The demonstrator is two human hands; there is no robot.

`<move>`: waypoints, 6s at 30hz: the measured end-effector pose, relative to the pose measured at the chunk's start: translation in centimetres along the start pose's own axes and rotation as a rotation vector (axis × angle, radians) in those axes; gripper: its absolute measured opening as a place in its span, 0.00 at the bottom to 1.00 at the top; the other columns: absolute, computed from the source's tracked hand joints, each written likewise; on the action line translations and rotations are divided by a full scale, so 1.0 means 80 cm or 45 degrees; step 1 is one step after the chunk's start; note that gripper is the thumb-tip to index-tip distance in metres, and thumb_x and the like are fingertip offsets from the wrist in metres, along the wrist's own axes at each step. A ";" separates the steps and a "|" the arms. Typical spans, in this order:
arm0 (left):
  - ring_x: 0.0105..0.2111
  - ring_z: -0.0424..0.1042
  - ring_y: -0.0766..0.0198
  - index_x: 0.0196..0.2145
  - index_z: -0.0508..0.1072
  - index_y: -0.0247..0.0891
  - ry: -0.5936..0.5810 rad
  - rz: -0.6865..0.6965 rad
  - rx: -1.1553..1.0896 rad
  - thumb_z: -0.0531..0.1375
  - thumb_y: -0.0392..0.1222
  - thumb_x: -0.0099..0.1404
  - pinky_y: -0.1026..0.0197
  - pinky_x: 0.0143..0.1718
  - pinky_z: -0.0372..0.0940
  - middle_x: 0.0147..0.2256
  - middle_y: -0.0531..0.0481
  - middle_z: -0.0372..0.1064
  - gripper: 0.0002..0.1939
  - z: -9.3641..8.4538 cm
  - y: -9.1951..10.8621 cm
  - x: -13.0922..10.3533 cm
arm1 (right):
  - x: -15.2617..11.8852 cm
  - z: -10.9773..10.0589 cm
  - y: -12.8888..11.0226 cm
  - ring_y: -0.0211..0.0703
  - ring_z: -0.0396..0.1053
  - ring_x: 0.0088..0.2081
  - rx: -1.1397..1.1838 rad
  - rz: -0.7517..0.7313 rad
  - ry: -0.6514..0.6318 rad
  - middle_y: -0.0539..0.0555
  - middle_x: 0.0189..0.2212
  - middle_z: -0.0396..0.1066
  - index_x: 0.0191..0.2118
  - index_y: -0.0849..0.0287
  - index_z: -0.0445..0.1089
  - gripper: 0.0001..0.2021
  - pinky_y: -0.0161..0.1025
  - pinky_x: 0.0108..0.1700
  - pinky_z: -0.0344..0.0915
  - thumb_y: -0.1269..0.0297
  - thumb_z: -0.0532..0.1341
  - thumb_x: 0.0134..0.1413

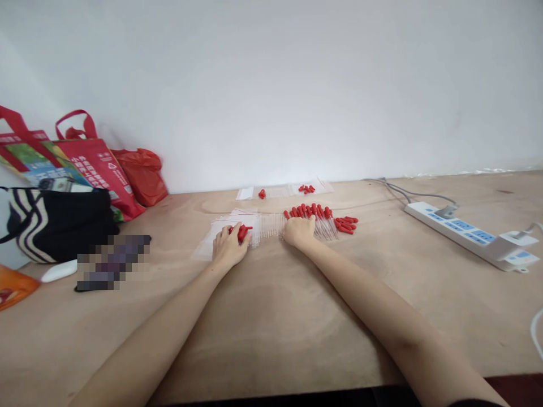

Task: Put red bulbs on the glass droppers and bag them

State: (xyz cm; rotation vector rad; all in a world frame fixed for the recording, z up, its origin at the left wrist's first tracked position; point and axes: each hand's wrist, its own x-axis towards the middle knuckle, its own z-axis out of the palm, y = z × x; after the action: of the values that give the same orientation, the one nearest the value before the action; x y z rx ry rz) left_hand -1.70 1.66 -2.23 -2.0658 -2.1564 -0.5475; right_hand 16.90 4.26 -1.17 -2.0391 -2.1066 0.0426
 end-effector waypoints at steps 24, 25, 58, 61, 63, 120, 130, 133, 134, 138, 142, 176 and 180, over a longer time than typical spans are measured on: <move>0.36 0.65 0.59 0.30 0.65 0.37 0.571 0.453 -0.421 0.52 0.42 0.60 0.57 0.41 0.59 0.33 0.47 0.68 0.07 -0.012 0.010 -0.009 | -0.084 0.020 0.094 0.44 0.64 0.35 0.427 -0.447 0.474 0.57 0.32 0.69 0.47 0.63 0.59 0.16 0.41 0.40 0.50 0.73 0.45 0.53; 0.34 0.66 0.61 0.31 0.65 0.37 0.501 0.510 -0.481 0.51 0.42 0.61 0.58 0.39 0.61 0.31 0.48 0.68 0.07 -0.012 0.017 -0.017 | -0.087 0.018 0.099 0.44 0.64 0.36 0.448 -0.495 0.468 0.58 0.33 0.69 0.46 0.63 0.59 0.16 0.40 0.39 0.51 0.74 0.46 0.52; 0.29 0.69 0.65 0.33 0.70 0.37 0.037 1.015 -0.687 0.50 0.40 0.64 0.62 0.32 0.61 0.29 0.50 0.71 0.10 -0.005 0.061 -0.064 | -0.101 -0.001 0.096 0.36 0.61 0.30 0.359 -0.945 0.308 0.51 0.28 0.67 0.35 0.58 0.68 0.10 0.39 0.39 0.45 0.70 0.50 0.54; 0.28 0.69 0.65 0.32 0.70 0.37 0.055 1.074 -0.594 0.50 0.39 0.64 0.61 0.33 0.60 0.29 0.50 0.71 0.10 -0.005 0.060 -0.064 | -0.102 -0.004 0.095 0.35 0.60 0.29 0.320 -0.952 0.311 0.50 0.28 0.67 0.34 0.58 0.69 0.10 0.39 0.38 0.44 0.70 0.51 0.54; 0.28 0.68 0.66 0.32 0.70 0.37 0.075 1.118 -0.549 0.50 0.39 0.64 0.60 0.34 0.59 0.28 0.50 0.71 0.10 -0.005 0.060 -0.064 | -0.103 -0.005 0.094 0.35 0.60 0.28 0.299 -0.952 0.316 0.50 0.28 0.67 0.33 0.58 0.69 0.09 0.39 0.38 0.44 0.70 0.51 0.53; 0.28 0.65 0.67 0.30 0.66 0.36 -0.238 0.758 -0.668 0.55 0.36 0.58 0.64 0.30 0.62 0.29 0.51 0.64 0.02 -0.001 0.039 -0.036 | 0.008 0.004 0.014 0.51 0.69 0.36 0.144 0.176 0.150 0.64 0.33 0.71 0.36 0.65 0.65 0.13 0.46 0.45 0.43 0.62 0.50 0.51; 0.32 0.64 0.60 0.27 0.69 0.37 0.156 0.582 -0.323 0.56 0.38 0.57 0.58 0.36 0.59 0.28 0.49 0.65 0.04 -0.005 0.032 -0.026 | 0.005 0.009 0.002 0.48 0.68 0.34 0.124 0.069 0.197 0.61 0.31 0.72 0.31 0.62 0.69 0.13 0.47 0.43 0.43 0.61 0.50 0.50; 0.37 0.62 0.54 0.31 0.72 0.37 0.409 0.390 -0.061 0.55 0.41 0.58 0.53 0.38 0.56 0.33 0.45 0.66 0.07 -0.009 0.015 -0.009 | 0.008 0.009 -0.004 0.47 0.68 0.33 0.136 0.103 0.141 0.62 0.30 0.72 0.29 0.62 0.70 0.13 0.47 0.43 0.43 0.62 0.50 0.49; 0.39 0.62 0.52 0.33 0.73 0.38 0.436 0.365 0.007 0.55 0.41 0.59 0.52 0.39 0.55 0.36 0.44 0.66 0.09 -0.009 0.008 -0.004 | 0.009 0.008 -0.006 0.47 0.68 0.33 0.138 0.108 0.127 0.62 0.30 0.72 0.29 0.63 0.70 0.13 0.48 0.44 0.43 0.63 0.50 0.49; 0.44 0.59 0.50 0.38 0.73 0.42 0.396 0.335 0.138 0.53 0.40 0.61 0.50 0.42 0.51 0.44 0.44 0.64 0.11 -0.004 -0.011 0.011 | 0.012 0.003 -0.013 0.47 0.68 0.32 0.139 0.110 0.069 0.61 0.30 0.72 0.30 0.63 0.70 0.12 0.49 0.45 0.42 0.64 0.52 0.47; 0.44 0.59 0.51 0.33 0.74 0.42 0.369 0.331 0.117 0.53 0.42 0.61 0.50 0.42 0.50 0.43 0.45 0.65 0.10 0.000 -0.016 0.016 | 0.012 0.000 -0.017 0.47 0.69 0.33 0.153 0.134 0.023 0.61 0.31 0.72 0.31 0.62 0.71 0.12 0.48 0.45 0.42 0.64 0.52 0.47; 0.35 0.65 0.64 0.40 0.67 0.38 -0.047 0.843 -0.779 0.47 0.33 0.63 0.61 0.37 0.62 0.34 0.48 0.62 0.11 -0.006 0.059 -0.053 | -0.097 0.006 0.087 0.39 0.63 0.32 0.359 -0.828 0.410 0.55 0.31 0.69 0.43 0.59 0.67 0.13 0.40 0.41 0.48 0.70 0.49 0.55; 0.35 0.66 0.64 0.38 0.68 0.37 -0.082 0.807 -0.811 0.48 0.34 0.63 0.61 0.38 0.62 0.34 0.48 0.65 0.10 -0.004 0.062 -0.052 | -0.097 0.005 0.088 0.39 0.64 0.32 0.357 -0.858 0.399 0.54 0.30 0.70 0.45 0.58 0.66 0.14 0.41 0.41 0.47 0.70 0.49 0.55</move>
State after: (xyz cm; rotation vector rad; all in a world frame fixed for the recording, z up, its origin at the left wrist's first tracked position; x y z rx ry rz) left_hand 3.39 -2.34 -2.39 -2.9165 -1.2911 -1.1768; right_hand 23.94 -3.11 -3.77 -1.0365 -2.2986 -0.0771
